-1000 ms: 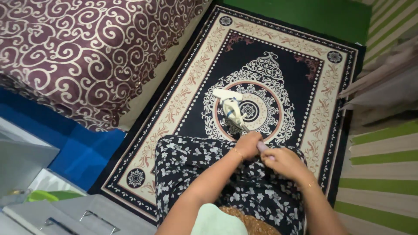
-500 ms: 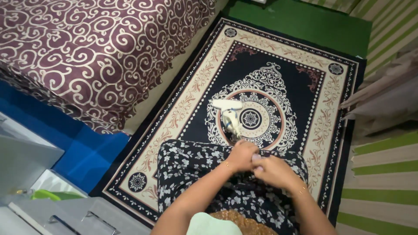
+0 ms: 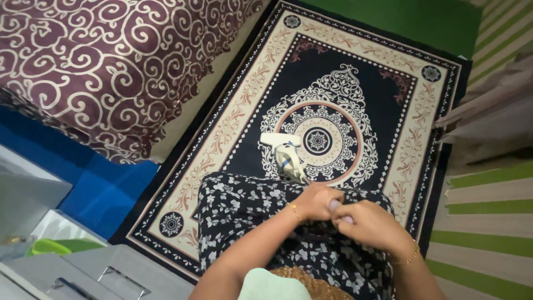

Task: Vacuuming a rug with a handheld vacuum cleaner.

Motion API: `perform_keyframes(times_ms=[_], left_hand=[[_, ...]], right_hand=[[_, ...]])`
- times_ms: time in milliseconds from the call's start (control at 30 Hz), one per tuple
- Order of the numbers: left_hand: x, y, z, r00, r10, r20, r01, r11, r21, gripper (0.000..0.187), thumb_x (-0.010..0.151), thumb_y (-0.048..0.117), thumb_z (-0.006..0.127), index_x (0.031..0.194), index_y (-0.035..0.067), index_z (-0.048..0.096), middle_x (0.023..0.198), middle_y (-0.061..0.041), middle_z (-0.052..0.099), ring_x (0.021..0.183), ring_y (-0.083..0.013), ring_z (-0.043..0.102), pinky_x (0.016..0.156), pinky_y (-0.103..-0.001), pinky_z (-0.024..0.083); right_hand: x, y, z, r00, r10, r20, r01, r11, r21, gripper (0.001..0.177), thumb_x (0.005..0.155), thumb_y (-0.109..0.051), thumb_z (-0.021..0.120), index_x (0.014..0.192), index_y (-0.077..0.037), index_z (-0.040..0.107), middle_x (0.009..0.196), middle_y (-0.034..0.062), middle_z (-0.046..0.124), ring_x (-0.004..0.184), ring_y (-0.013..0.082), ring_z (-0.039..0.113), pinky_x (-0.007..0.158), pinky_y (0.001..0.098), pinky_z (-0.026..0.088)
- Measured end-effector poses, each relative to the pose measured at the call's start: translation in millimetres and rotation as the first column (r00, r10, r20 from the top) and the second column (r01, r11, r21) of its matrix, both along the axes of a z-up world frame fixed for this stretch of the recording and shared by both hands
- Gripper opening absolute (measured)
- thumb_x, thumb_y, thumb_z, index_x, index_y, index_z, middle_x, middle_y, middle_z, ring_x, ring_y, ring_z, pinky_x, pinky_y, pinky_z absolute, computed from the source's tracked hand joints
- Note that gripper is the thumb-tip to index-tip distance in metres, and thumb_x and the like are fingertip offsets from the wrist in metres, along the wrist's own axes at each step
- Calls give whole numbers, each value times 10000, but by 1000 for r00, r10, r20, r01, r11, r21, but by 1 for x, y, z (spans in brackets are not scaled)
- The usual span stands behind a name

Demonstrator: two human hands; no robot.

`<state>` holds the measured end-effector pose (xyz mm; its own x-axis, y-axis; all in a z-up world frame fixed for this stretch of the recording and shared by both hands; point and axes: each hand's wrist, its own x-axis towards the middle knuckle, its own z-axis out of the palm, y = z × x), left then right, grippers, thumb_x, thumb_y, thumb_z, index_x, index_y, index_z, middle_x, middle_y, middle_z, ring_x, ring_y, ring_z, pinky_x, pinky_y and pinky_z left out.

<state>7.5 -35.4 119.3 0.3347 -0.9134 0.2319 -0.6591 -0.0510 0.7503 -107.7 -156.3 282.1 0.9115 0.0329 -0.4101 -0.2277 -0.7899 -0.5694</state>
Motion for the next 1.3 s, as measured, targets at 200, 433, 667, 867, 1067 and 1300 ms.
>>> perform_keyframes(times_ms=[200,433,667,867,1067,1300], left_hand=[[29,-6,-20,1000,23,1,-23,998,-62,395,644,379,856,830,91,662,796,-146,690,793,-370,683,710,-476,535],[57,-9,-112,957,142,254,-115,986,-119,288,662,285,808,837,99,675,877,-137,714,895,-364,693,834,-474,548],[33,-23,-74,949,166,269,-181,983,34,256,724,355,763,826,126,711,807,-128,722,803,-359,704,747,-498,547],[-21,-34,-8,946,266,184,-272,962,11,319,771,428,749,771,117,677,737,-129,690,737,-342,702,694,-475,548],[-23,-19,4,946,305,108,-298,951,-77,292,737,374,763,768,113,636,769,-115,686,776,-333,702,717,-469,538],[17,-7,-23,931,321,172,-314,947,-69,279,766,377,753,783,119,649,742,-122,685,772,-349,696,740,-495,525]], right_hand=[[22,-6,-39,996,-12,90,11,1000,13,236,765,-255,651,936,-135,760,761,145,731,685,323,711,657,414,556],[41,-1,-101,997,-28,69,13,979,202,209,823,-238,646,967,-109,726,773,124,727,679,280,698,668,393,551],[24,-17,-71,997,-59,40,58,998,37,261,821,-236,633,1042,-157,747,851,105,760,726,258,727,717,391,563],[5,-31,7,938,-259,-231,248,966,-78,340,897,-453,691,1101,-193,774,761,137,780,678,266,716,692,395,575],[4,-31,-14,982,-170,-83,159,979,-124,323,830,-401,692,1024,-166,797,829,111,796,729,266,746,725,382,574],[39,-1,-22,981,-186,-58,171,965,-200,289,850,-432,673,1049,-255,787,918,98,785,840,310,744,787,399,572]])
